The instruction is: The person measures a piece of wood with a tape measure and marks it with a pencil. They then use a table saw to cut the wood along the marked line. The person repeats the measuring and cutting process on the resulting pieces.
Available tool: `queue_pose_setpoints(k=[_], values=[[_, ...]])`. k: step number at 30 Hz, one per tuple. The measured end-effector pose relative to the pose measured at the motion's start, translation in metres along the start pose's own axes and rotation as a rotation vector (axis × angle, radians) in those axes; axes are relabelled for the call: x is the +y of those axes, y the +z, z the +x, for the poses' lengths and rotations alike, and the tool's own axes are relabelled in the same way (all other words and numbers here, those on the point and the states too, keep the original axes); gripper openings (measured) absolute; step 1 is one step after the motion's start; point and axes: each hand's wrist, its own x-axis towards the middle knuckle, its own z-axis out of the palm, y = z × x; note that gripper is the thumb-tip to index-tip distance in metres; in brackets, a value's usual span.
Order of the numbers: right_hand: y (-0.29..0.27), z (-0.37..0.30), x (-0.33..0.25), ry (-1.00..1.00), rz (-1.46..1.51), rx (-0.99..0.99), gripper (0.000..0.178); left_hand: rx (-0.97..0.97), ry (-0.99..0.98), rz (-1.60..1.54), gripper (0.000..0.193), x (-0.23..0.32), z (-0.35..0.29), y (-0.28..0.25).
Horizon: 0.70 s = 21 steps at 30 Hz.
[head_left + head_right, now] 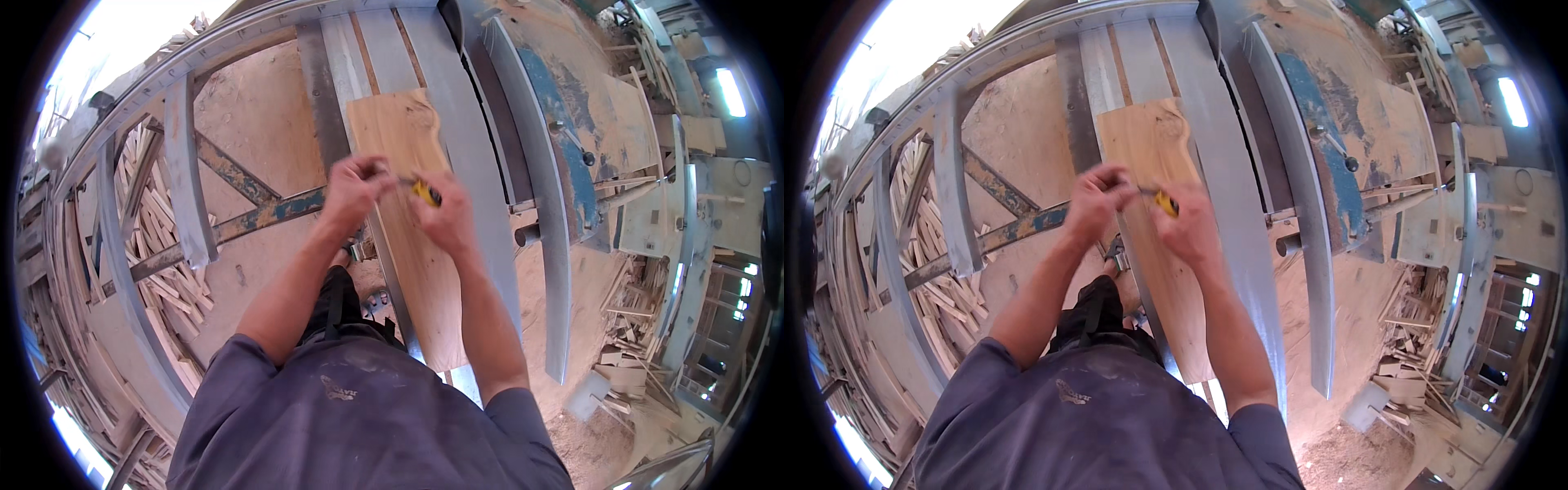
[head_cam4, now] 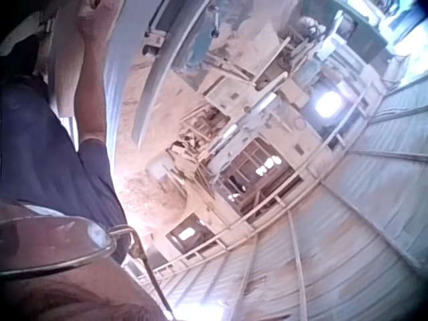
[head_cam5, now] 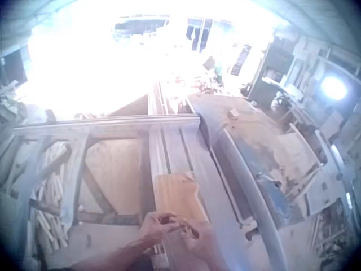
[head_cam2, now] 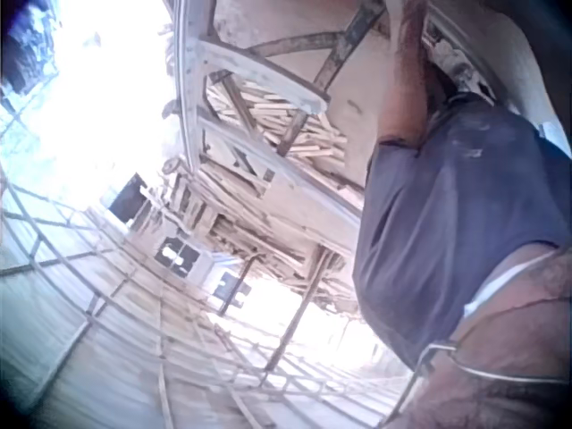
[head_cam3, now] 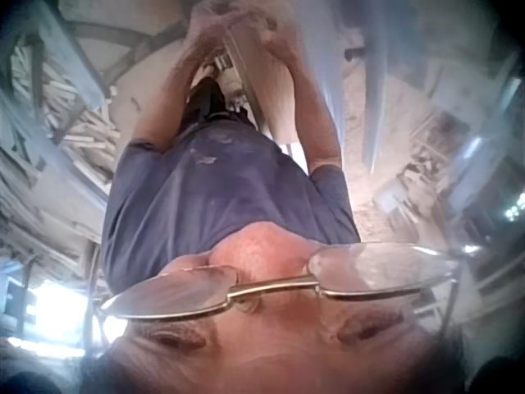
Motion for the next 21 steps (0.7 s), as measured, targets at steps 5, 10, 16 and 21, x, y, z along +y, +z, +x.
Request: queue_pose_setpoints(k=[5,10,16,21], values=[[0.012,0.108,0.035,-0.118,-0.323,0.215,0.033,0.355,0.042,0.157,0.039,0.021,0.086,-0.041],[0.019,0.165,0.044,-0.059,-0.514,0.194,0.034,0.403,-0.037,0.351,0.023,0.016,0.124,-0.046],[0.025,0.178,0.05,-0.043,-0.622,0.201,0.029,0.368,-0.059,0.378,0.017,0.016,0.132,-0.046],[0.022,0.181,0.039,0.01,-0.701,0.132,0.033,0.346,-0.126,0.26,0.015,0.019,0.135,-0.048]])
